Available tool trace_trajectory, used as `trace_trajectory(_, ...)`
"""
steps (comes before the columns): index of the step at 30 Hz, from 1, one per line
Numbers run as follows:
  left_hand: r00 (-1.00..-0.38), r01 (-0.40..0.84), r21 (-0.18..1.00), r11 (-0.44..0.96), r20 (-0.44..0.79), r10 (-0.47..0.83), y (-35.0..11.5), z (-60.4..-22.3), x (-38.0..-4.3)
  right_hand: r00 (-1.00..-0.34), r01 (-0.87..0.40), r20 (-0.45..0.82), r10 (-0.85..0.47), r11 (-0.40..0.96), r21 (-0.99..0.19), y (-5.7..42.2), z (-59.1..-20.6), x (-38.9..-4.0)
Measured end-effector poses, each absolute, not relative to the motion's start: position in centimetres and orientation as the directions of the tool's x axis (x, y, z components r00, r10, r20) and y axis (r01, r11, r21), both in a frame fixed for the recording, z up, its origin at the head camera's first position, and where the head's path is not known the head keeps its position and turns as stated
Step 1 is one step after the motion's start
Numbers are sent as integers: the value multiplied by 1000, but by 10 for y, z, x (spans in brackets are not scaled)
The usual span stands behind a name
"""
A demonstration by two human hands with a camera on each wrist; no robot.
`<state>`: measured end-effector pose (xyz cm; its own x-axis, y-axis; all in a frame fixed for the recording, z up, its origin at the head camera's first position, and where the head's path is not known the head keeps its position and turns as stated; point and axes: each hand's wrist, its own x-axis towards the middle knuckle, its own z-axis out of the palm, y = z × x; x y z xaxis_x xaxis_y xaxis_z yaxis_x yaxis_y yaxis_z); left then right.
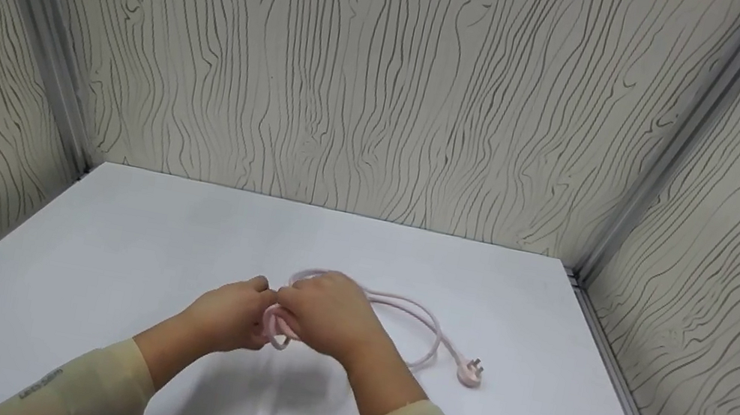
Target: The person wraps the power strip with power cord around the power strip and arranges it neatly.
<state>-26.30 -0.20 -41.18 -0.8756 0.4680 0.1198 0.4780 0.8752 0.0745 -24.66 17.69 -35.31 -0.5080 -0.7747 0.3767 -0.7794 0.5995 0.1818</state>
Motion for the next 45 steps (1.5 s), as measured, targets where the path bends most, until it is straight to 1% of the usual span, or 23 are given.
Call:
trace_trajectory(6,-798,577,-52,815,177,577,-3,-413,-261,-585,-747,365,-724,656,105,178,-350,-255)
trace_trajectory(9,-766,608,-80,790,204,610,-5,-414,-261,-627,-716,363,-689,693,78,182,-348,-259)
trace_trajectory(13,-733,643,-81,762,222,643,-9,-415,-260,-685,-675,352,-638,737,23,187,-348,-265)
trace_trajectory(18,-713,679,-20,734,219,666,-12,-415,-259,-734,-651,310,-605,756,-66,191,-348,-270)
trace_trajectory(21,-714,687,40,726,222,664,-12,-414,-258,-746,-651,287,-601,748,-126,192,-348,-272)
trace_trajectory(25,-687,714,87,695,275,672,-12,-414,-256,-773,-634,239,-588,730,-255,195,-349,-274)
trace_trajectory(28,-654,743,97,662,312,689,-14,-413,-255,-799,-597,190,-570,720,-353,198,-351,-274)
trace_trajectory(31,-632,762,98,640,327,703,-15,-412,-254,-811,-570,157,-563,701,-429,201,-352,-275)
trace_trajectory(35,-594,786,65,614,354,722,-18,-410,-254,-821,-513,96,-562,655,-555,209,-354,-278)
trace_trajectory(40,-547,788,-33,614,419,725,-19,-409,-255,-833,-384,-4,-554,583,-716,221,-359,-279)
trace_trajectory(42,-532,785,-63,617,442,722,-20,-409,-255,-827,-349,-23,-562,546,-762,225,-362,-279)
trace_trajectory(45,-523,784,-65,617,466,713,-20,-411,-256,-810,-284,-54,-584,471,-835,229,-367,-279)
